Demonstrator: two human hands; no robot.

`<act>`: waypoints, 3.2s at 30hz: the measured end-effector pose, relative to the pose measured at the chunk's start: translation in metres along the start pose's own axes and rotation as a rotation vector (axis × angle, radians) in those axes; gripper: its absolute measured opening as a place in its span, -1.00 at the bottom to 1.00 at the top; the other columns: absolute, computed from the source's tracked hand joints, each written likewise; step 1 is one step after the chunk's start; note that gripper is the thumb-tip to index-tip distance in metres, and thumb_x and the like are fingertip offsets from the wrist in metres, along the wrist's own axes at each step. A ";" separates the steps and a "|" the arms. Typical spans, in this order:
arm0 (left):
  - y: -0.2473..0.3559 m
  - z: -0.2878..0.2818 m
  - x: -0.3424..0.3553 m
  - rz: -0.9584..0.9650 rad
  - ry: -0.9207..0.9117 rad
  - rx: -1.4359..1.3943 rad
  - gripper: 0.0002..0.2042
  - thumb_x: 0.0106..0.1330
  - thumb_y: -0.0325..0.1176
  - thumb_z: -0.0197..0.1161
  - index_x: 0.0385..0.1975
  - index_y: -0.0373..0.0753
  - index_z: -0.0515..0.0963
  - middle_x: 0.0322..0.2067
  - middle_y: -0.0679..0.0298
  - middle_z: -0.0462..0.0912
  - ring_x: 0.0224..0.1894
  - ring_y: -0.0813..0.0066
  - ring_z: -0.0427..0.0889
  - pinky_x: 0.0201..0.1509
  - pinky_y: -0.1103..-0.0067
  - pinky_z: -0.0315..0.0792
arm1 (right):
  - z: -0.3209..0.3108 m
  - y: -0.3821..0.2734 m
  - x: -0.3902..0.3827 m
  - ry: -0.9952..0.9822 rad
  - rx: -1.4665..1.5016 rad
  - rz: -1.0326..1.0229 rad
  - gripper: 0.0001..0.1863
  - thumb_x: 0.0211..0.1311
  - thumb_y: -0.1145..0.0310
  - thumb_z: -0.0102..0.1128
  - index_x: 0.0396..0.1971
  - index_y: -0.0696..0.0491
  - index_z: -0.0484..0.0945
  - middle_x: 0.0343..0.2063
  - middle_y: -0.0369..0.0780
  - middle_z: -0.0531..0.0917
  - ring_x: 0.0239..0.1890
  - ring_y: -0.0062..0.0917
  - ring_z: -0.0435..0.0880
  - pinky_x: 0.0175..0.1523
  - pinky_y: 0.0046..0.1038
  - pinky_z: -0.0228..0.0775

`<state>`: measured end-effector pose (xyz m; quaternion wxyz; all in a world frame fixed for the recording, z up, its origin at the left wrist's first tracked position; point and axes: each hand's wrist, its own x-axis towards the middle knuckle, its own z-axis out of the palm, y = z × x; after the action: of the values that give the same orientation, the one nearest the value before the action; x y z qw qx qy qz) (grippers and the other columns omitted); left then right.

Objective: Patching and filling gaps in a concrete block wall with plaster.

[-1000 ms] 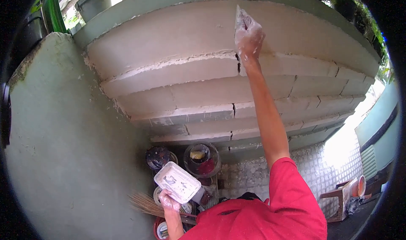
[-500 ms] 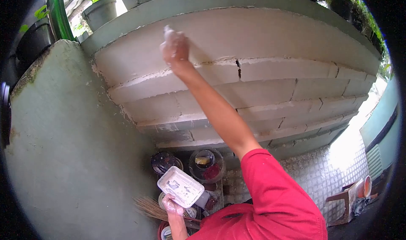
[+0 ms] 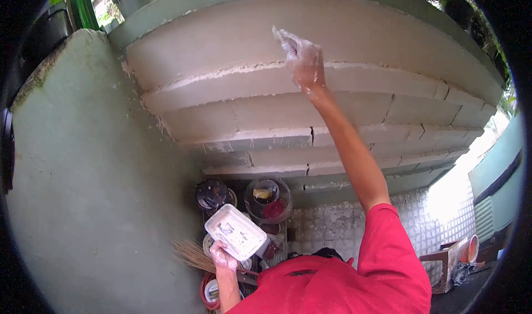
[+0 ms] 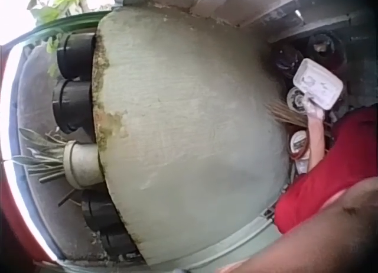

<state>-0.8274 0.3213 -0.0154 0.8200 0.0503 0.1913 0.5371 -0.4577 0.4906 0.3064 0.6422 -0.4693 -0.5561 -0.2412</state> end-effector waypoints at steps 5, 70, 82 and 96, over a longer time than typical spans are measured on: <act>0.004 0.011 0.003 0.009 0.022 -0.024 -0.32 -0.14 -0.54 -0.03 0.19 -0.30 0.34 0.11 0.11 0.51 0.17 0.09 0.47 0.32 0.16 0.33 | 0.001 0.012 0.000 -0.033 0.255 0.381 -0.76 0.28 0.40 0.16 -0.13 0.17 0.65 -0.34 -0.12 0.73 -0.29 -0.37 0.71 -0.11 -0.42 0.56; -0.003 -0.017 -0.039 0.066 0.044 -0.063 -0.30 -0.12 -0.53 -0.04 0.22 -0.35 0.29 0.13 0.05 0.48 0.19 0.06 0.46 0.30 0.15 0.34 | 0.078 -0.050 -0.003 -0.409 1.129 0.956 -0.81 0.24 0.63 -0.06 -0.35 0.44 0.53 -0.25 0.08 0.68 -0.11 -0.24 0.70 0.21 -0.32 0.51; 0.009 -0.009 -0.031 0.132 0.038 -0.024 -0.33 -0.13 -0.54 -0.02 0.19 -0.36 0.32 0.09 0.08 0.51 0.16 0.05 0.47 0.29 0.17 0.35 | 0.145 -0.046 0.071 -0.138 1.078 1.082 -0.79 0.30 0.63 -0.09 -0.18 0.50 0.39 -0.17 0.11 0.59 -0.15 -0.08 0.66 0.10 -0.33 0.64; 0.002 -0.013 -0.027 0.086 0.034 0.010 -0.31 -0.14 -0.53 -0.04 0.20 -0.37 0.31 0.12 0.06 0.49 0.19 0.05 0.44 0.32 0.17 0.31 | -0.054 0.019 0.019 -0.353 0.076 0.593 -0.75 0.07 0.28 0.23 -0.44 0.19 0.64 -0.54 -0.26 0.64 -0.44 -0.59 0.66 -0.28 -0.43 0.54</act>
<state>-0.8434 0.2964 -0.0199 0.7925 0.0535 0.2054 0.5718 -0.4104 0.4565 0.3208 0.5953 -0.6208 -0.5064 0.0618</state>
